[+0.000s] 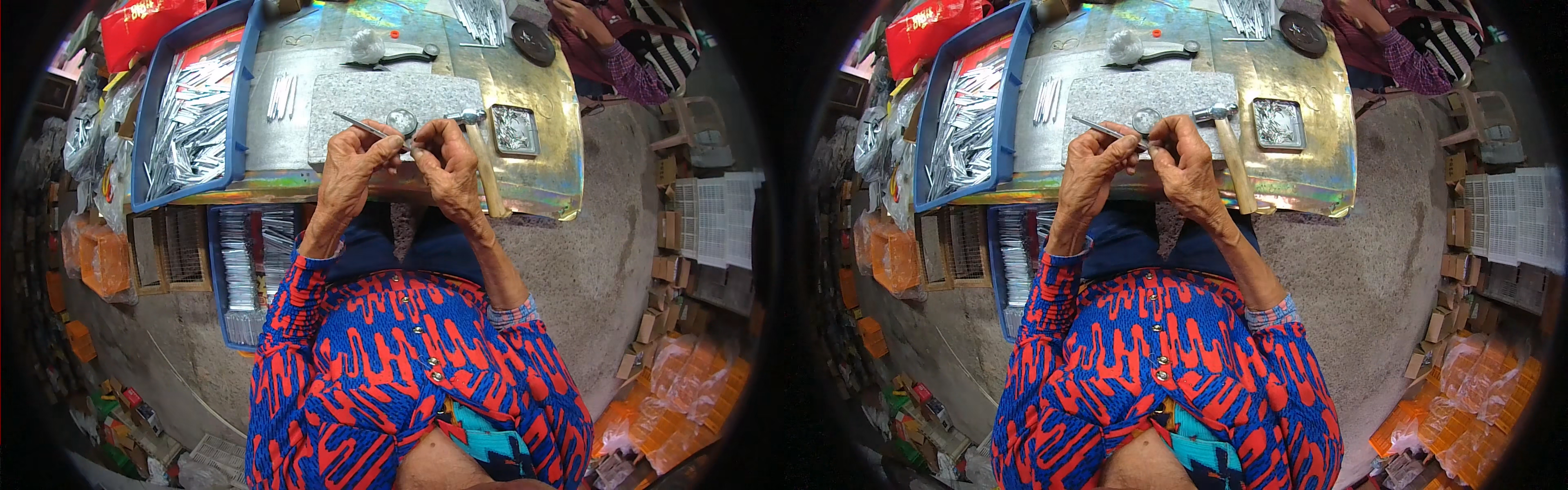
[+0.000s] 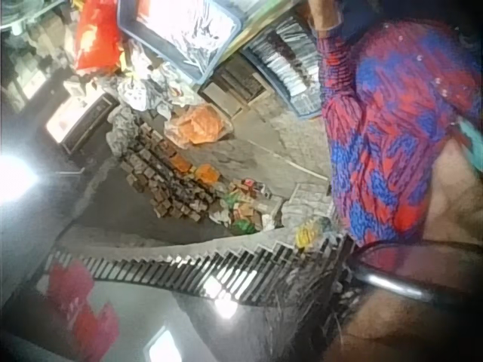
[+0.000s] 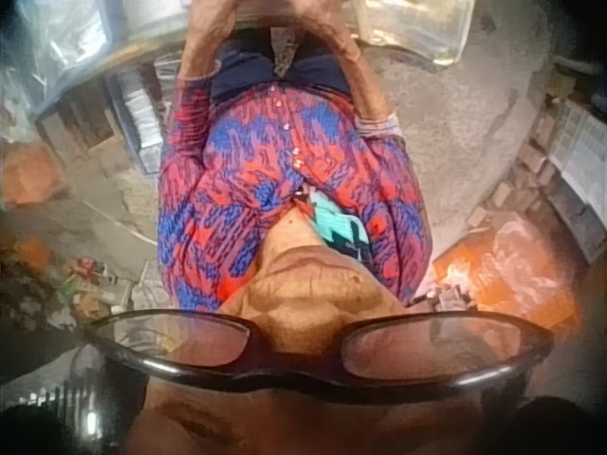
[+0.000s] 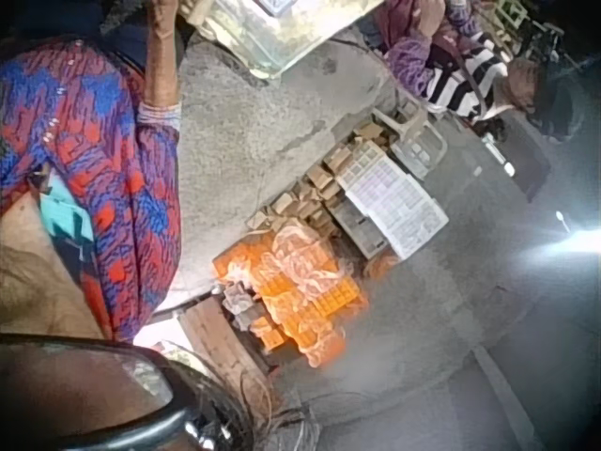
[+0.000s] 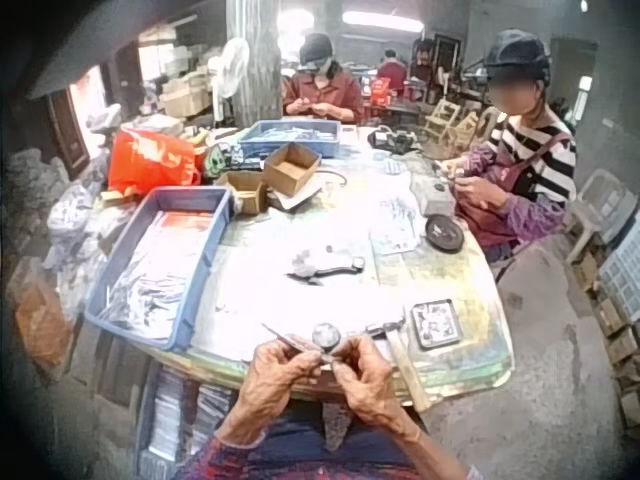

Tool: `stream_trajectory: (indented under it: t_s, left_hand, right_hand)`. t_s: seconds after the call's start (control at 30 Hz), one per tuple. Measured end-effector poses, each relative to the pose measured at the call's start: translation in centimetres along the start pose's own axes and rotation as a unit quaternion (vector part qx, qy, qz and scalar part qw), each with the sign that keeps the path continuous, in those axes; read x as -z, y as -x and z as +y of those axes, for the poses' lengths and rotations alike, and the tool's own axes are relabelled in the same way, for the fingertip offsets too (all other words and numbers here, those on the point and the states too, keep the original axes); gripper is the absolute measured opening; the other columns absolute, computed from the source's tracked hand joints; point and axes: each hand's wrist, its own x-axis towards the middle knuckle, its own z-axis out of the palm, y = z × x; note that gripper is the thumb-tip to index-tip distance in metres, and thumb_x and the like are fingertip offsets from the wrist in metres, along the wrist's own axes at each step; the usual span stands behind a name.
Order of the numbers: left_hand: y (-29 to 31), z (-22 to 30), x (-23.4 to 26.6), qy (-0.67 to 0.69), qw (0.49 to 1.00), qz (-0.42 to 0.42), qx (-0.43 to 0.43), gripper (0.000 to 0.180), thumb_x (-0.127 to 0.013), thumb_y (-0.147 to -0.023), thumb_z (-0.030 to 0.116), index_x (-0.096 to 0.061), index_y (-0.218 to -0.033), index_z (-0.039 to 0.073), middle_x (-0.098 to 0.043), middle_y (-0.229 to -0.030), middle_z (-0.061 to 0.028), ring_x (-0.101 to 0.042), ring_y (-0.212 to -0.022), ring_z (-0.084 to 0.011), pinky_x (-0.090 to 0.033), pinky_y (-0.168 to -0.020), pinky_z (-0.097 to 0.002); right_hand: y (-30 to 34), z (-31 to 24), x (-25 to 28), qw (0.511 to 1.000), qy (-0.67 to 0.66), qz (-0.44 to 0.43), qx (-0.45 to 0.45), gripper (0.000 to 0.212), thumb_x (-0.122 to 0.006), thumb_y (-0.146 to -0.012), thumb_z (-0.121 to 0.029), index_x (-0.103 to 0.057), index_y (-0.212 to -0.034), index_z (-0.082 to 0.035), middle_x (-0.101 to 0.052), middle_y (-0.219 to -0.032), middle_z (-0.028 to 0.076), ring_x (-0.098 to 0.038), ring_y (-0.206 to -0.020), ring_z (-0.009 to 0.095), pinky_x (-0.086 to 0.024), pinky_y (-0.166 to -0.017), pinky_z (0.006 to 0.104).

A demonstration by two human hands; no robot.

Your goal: The person assembles metal parts by taking metal strips and small pins, fitting them together by hand, and hammering them over an anvil with a hammer.

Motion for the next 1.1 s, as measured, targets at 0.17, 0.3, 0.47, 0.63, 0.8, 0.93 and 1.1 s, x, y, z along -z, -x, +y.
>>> stream_trajectory:
  t_s: [0.17,0.3,0.47,0.63,0.8,0.93,1.1]
  left_hand:
    - [-0.9,-0.1,0.1,-0.078,0.995,0.009,-0.056,0.011,-0.059,-0.082,0.007,-0.059,-0.089,-0.002,-0.060,-0.072,-0.0065,-0.056,-0.061,-0.0098,-0.045,-0.056,-0.0206]
    - [-2.2,0.0,0.1,-0.180,0.977,0.032,-0.112,0.008,-0.057,-0.082,0.006,-0.058,-0.087,-0.001,-0.062,-0.075,-0.0069,-0.057,-0.063,-0.0098,-0.046,-0.055,-0.0206]
    - [-3.9,0.1,0.4,-0.245,0.958,0.048,-0.143,0.007,-0.055,-0.083,0.006,-0.058,-0.084,-0.001,-0.061,-0.072,-0.0055,-0.056,-0.062,-0.0088,-0.045,-0.054,-0.0202]
    - [-4.6,-0.2,0.7,-0.262,0.956,0.041,-0.129,0.008,-0.054,-0.084,0.007,-0.057,-0.083,0.000,-0.060,-0.070,-0.0044,-0.055,-0.060,-0.0082,-0.044,-0.053,-0.0200]
    - [-4.8,-0.4,0.1,-0.244,0.956,0.071,-0.148,0.008,-0.053,-0.081,0.005,-0.056,-0.075,0.000,-0.056,-0.061,-0.0026,-0.052,-0.053,-0.0060,-0.041,-0.046,-0.0203]
    - [-5.0,-0.2,-0.2,-0.249,0.955,0.069,-0.146,0.007,-0.053,-0.081,0.004,-0.055,-0.075,0.000,-0.055,-0.061,-0.0020,-0.051,-0.053,-0.0060,-0.041,-0.046,-0.0208]
    - [-5.4,0.1,0.3,-0.308,0.942,0.019,-0.132,0.006,-0.054,-0.083,0.006,-0.057,-0.081,0.001,-0.058,-0.069,-0.0023,-0.052,-0.059,-0.0064,-0.043,-0.052,-0.0199]
  right_hand:
    - [-0.2,0.5,-0.5,0.997,0.000,0.047,-0.064,0.015,-0.051,-0.080,0.001,-0.046,-0.094,0.000,-0.052,-0.082,0.003,-0.048,-0.067,0.006,-0.041,-0.057,0.0197]
    - [-0.8,0.3,-0.7,0.994,-0.063,0.047,-0.075,0.016,-0.049,-0.082,0.001,-0.045,-0.097,0.000,-0.054,-0.087,0.005,-0.050,-0.066,0.006,-0.041,-0.053,0.0185]
    - [-0.8,0.6,-0.5,0.989,-0.093,0.068,-0.087,0.019,-0.048,-0.083,0.001,-0.043,-0.101,0.000,-0.053,-0.093,0.008,-0.052,-0.067,0.007,-0.042,-0.048,0.0170]
    - [-0.6,0.8,0.4,0.990,-0.068,0.082,-0.087,0.017,-0.048,-0.084,0.000,-0.044,-0.101,0.001,-0.054,-0.088,0.008,-0.051,-0.064,0.006,-0.041,-0.046,0.0161]
    - [-0.4,0.7,0.9,0.989,-0.071,0.092,-0.093,0.017,-0.048,-0.084,0.000,-0.044,-0.100,0.001,-0.055,-0.083,0.007,-0.051,-0.060,0.005,-0.041,-0.044,0.0160]
    - [-0.3,0.8,1.2,0.987,-0.086,0.094,-0.099,0.015,-0.049,-0.084,0.000,-0.044,-0.099,0.001,-0.055,-0.082,0.008,-0.050,-0.060,0.005,-0.040,-0.044,0.0159]
    - [-0.1,0.7,1.4,0.987,-0.083,0.096,-0.103,0.015,-0.049,-0.084,0.000,-0.045,-0.098,0.002,-0.055,-0.082,0.008,-0.050,-0.059,0.005,-0.040,-0.044,0.0157]
